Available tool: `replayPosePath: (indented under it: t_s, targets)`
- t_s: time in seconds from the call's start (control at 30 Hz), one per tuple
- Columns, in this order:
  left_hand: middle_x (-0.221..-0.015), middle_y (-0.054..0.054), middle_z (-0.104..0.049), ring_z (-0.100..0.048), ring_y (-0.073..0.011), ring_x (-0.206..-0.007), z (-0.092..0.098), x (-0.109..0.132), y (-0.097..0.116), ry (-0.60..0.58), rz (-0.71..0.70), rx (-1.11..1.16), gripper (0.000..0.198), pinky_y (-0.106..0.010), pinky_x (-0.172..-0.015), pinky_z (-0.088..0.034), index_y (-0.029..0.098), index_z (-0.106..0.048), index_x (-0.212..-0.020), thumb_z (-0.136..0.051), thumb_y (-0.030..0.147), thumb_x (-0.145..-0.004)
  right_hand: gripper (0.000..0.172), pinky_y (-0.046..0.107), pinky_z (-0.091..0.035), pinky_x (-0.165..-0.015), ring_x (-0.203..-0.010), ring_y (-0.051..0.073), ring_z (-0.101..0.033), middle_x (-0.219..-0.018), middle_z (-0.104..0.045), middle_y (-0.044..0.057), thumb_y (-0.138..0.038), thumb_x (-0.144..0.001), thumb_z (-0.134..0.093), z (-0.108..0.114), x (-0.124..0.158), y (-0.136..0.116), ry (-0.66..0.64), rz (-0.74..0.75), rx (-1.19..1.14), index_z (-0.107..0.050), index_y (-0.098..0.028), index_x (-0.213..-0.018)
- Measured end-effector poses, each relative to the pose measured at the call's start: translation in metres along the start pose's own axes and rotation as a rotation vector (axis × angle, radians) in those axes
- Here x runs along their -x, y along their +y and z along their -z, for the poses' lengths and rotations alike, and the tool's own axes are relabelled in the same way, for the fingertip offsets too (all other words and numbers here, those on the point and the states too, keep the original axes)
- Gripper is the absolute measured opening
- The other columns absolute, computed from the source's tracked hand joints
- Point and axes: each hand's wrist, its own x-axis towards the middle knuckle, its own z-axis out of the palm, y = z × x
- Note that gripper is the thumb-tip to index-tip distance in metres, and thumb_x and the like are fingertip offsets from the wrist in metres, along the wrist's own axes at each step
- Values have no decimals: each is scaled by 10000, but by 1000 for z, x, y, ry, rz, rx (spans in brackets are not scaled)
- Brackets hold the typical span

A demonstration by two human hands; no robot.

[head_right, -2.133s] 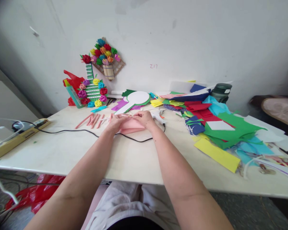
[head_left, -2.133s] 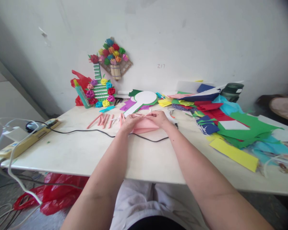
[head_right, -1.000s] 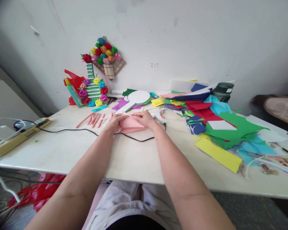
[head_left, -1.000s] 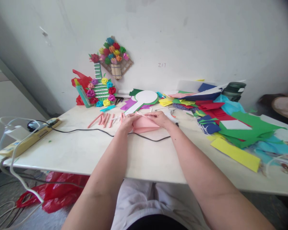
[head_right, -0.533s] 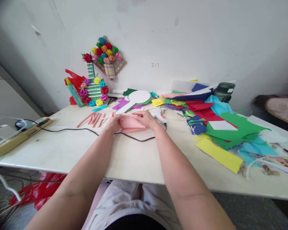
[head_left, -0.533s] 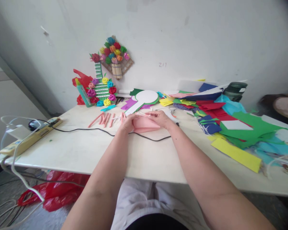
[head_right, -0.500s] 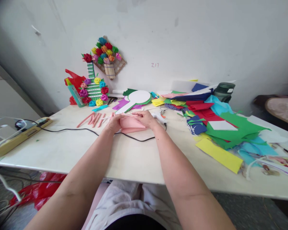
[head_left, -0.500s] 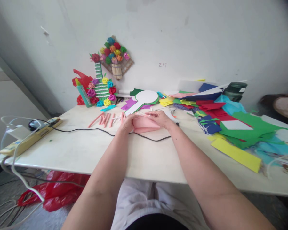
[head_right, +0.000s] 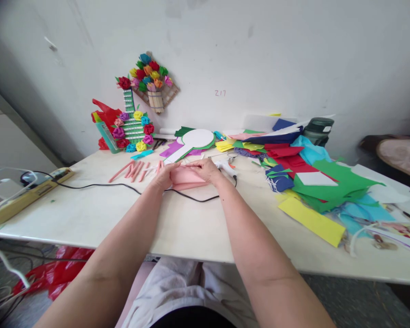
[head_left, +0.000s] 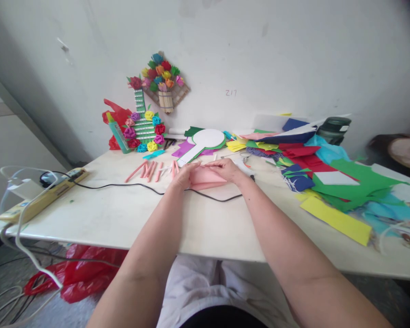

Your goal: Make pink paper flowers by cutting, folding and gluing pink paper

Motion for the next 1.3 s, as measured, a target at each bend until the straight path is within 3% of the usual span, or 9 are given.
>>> replayPosePath:
  t_s: [0.17,0.33,0.47,0.6,0.83,1.13,1.3]
  targets:
    - [-584,-23,-620,-609,-183,-658,-3,6,5,-20,27,-88,296,-270,-622,-430,145,-616,-670,-773,297,-469,233,324,-491,-836,-881,180,-655,-873,-717,30,-124,-720,-568,-1,-1,3,7,18,21,-730,-230,-849]
    - [-590,-43,-638,-575,-147,-565,-2,11,10,-150,-16,-128,266,-259,-580,-412,121,-656,-655,-775,301,-500,199,295,-481,-799,-835,167,-648,-828,-712,38,-146,-724,-558,-2,-2,5,15,42,23,-726,-210,-809]
    - [-605,-54,-650,-578,-152,-563,0,11,11,-237,-38,-142,272,-263,-580,-413,120,-681,-679,-775,318,-519,225,239,-450,-629,-652,129,-593,-716,-679,23,-210,-724,-572,0,-1,4,37,20,96,-699,-183,-908]
    - [-604,-48,-649,-588,-155,-580,1,10,10,-237,-50,-168,285,-258,-581,-420,124,-686,-689,-781,326,-512,299,210,-348,-495,-505,99,-473,-556,-587,-18,-297,-711,-606,2,0,3,75,-27,214,-673,-159,-968]
    - [-640,-55,-662,-602,-173,-633,-3,13,11,-264,-85,-263,295,-269,-611,-439,129,-697,-699,-770,361,-533,182,232,-338,-524,-575,134,-512,-607,-631,18,-336,-719,-613,1,0,0,66,-42,354,-713,-184,-735]
    - [-537,-31,-590,-553,-149,-547,0,13,16,-207,-106,-267,322,-241,-492,-374,145,-686,-683,-754,428,-547,273,227,-273,-504,-536,112,-461,-551,-577,6,-387,-755,-568,4,2,-3,19,-13,409,-689,-163,-657]
    - [-562,-6,-573,-469,-82,-490,2,11,15,-187,-180,-296,305,-205,-462,-315,136,-676,-717,-760,384,-560,317,230,-259,-495,-527,106,-429,-531,-540,3,-408,-757,-558,4,2,-5,6,-28,429,-659,-141,-619]
